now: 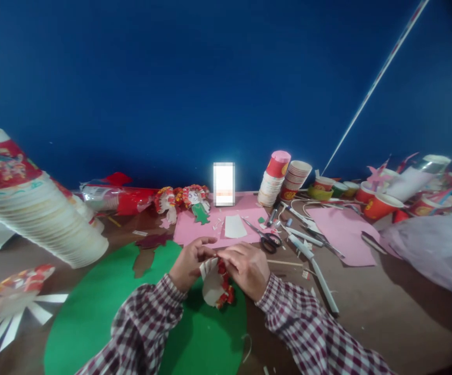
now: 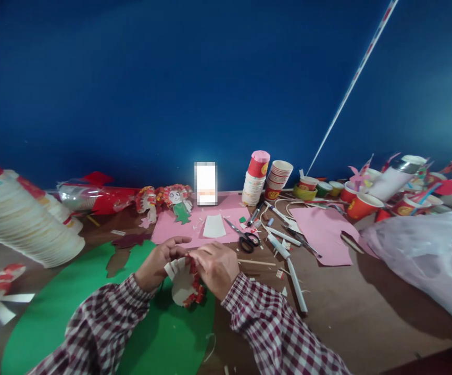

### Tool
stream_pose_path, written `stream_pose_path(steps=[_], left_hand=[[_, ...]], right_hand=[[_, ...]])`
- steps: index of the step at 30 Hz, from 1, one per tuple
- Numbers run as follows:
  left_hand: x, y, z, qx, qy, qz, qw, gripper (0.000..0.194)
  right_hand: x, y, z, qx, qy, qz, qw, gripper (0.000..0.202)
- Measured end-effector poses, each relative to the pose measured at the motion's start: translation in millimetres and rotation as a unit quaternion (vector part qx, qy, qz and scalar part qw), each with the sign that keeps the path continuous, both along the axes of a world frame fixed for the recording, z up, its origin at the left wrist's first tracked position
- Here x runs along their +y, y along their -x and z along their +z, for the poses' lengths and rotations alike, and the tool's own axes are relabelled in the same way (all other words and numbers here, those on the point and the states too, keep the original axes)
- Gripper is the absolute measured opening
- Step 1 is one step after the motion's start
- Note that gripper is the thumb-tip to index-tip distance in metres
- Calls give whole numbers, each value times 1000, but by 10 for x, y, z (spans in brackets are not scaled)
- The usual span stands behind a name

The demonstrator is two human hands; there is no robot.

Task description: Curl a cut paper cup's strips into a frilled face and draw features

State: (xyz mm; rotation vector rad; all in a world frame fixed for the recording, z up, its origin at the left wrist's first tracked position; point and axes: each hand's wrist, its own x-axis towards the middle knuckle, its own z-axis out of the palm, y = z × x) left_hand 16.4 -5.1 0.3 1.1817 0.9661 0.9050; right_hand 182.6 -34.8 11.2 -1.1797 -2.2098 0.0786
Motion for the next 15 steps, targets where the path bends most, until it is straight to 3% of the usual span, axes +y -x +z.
stream_pose_path(steps=[15], left_hand=[[7, -4, -29, 56, -59, 36, 996, 48]], right_hand=[[-6, -11, 17, 0, 14, -5, 1000, 21]])
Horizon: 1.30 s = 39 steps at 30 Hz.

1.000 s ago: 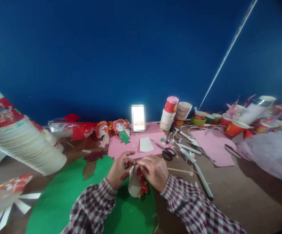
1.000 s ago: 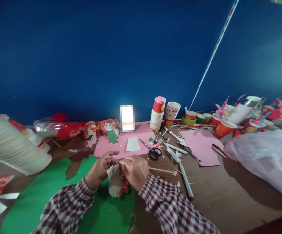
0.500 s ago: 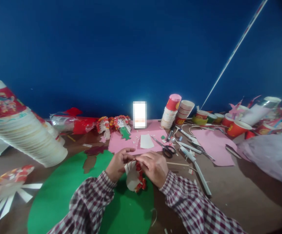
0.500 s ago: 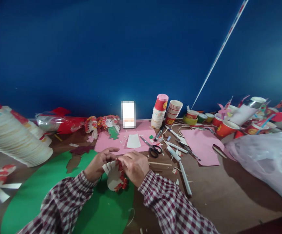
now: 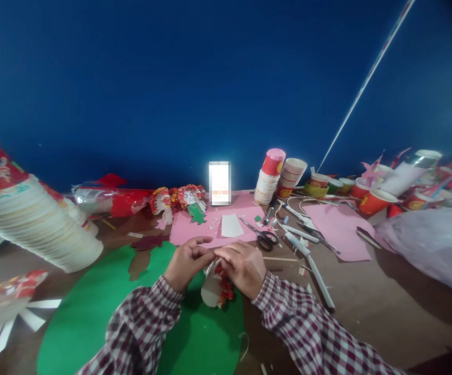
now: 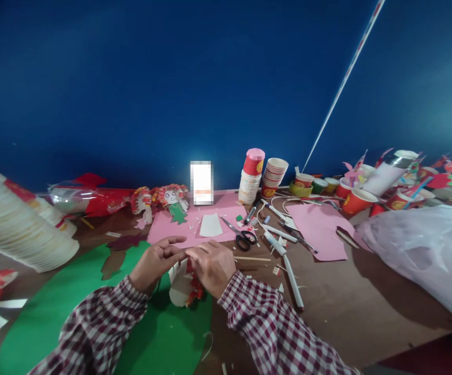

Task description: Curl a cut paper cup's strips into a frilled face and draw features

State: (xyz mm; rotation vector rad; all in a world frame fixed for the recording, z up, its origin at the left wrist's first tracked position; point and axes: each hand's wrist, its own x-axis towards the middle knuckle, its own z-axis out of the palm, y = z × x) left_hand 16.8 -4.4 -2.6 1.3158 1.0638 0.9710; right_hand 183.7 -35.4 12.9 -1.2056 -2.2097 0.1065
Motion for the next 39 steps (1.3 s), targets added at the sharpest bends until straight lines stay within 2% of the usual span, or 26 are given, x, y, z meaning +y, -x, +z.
stream_pose_path(steps=[6, 10, 17, 21, 25, 27, 31, 34, 39], left_hand=[[-26, -31, 58, -43, 41, -3, 998, 50], [-22, -25, 66, -67, 53, -9, 996, 59], [-29, -29, 92, -69, 55, -19, 996, 61], [-46, -48, 130, -57, 62, -9, 996, 63], [-42, -51, 104, -61, 55, 0, 997, 64], [-33, -46, 71, -57, 59, 0, 997, 60], [-20, -36, 9, -35, 84, -37, 995, 40], [-20, -30, -11, -21, 60, -38, 997, 28], [-31, -27, 12, 2, 43, -21, 999, 26]], right_hand=[[-5, -8, 6, 1, -1, -1, 1000, 21], [-3, 2, -4, -3, -6, 1, 1000, 15], [19, 1, -33, 2, 4, 7, 1000, 12], [25, -7, -32, 4, -21, 17, 1000, 12], [26, -13, -13, -1, -37, 26, 999, 11], [25, -14, -9, 4, -34, 26, 999, 10], [29, -22, -25, 28, -14, 15, 999, 12], [35, -32, -35, 50, -5, 16, 999, 18], [33, -27, -8, 59, 2, 12, 998, 21]])
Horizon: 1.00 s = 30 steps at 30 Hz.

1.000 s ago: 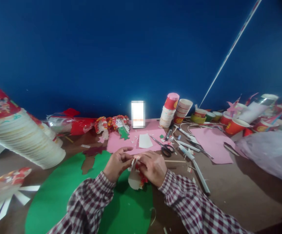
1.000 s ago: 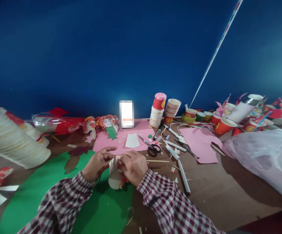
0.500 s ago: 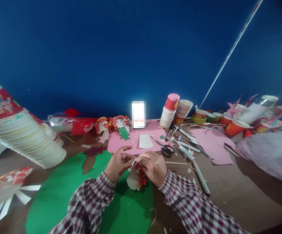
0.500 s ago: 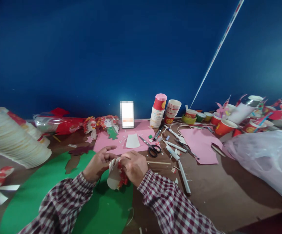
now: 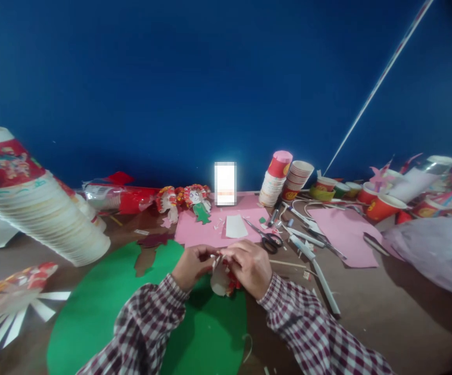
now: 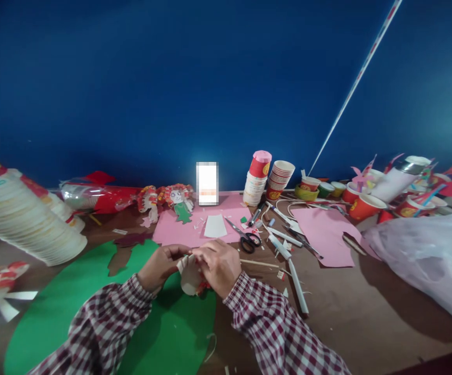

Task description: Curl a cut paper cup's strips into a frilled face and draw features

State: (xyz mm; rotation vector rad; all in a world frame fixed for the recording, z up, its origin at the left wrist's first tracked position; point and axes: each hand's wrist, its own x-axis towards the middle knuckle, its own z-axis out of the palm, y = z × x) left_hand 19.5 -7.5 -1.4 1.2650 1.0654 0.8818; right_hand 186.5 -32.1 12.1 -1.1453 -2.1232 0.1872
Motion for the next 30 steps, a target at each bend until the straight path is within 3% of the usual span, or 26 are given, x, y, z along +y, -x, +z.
stream_pose_path(steps=[4, 12, 18, 30], left_hand=[[-16, -15, 24, -16, 22, 21, 999, 26], [-7, -21, -42, -27, 54, 3, 998, 28], [3, -6, -47, -28, 23, -25, 999, 29], [9, 26, -33, 51, -17, 6, 999, 28]], right_hand=[[-9, 10, 15, 0, -4, -3, 1000, 20], [5, 10, -14, -2, -20, 5, 1000, 18], [6, 15, -13, -4, -18, 8, 1000, 21], [15, 33, -37, 1, -6, 3, 1000, 14]])
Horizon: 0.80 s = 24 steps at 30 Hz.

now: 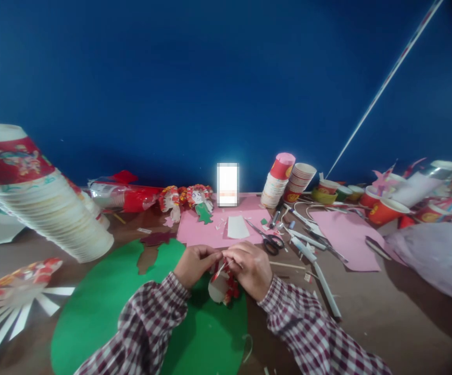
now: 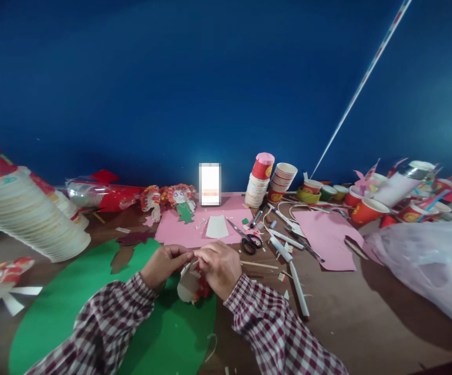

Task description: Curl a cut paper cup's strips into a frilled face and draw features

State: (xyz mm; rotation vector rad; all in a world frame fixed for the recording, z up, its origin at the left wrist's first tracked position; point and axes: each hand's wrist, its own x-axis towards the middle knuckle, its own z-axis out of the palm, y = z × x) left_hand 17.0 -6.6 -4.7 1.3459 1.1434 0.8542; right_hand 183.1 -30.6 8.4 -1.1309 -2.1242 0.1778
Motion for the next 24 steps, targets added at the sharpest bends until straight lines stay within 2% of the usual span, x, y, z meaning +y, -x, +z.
stream_pose_path(steps=[4, 10, 14, 19, 22, 24], left_hand=[[-8, -13, 7, 5, -15, 11, 1000, 26], [-12, -28, -7, -36, 1, 14, 999, 24], [-6, -23, -22, -44, -6, 11, 999, 23], [-3, -11, 32, -40, -3, 11, 999, 22], [8, 7, 56, -60, 17, 1, 998, 28], [18, 18, 52, -66, 17, -11, 998, 39]], right_hand=[[1, 5, -21, -2, 18, -7, 1000, 14], [-18, -1, -12, -15, 41, -41, 998, 16], [-17, -5, 8, -31, 42, -39, 998, 11], [-14, 1, 41, -26, 39, -19, 999, 8], [-15, -3, 54, -20, 40, -2, 999, 14], [-14, -10, 51, -19, 36, 13, 999, 17]])
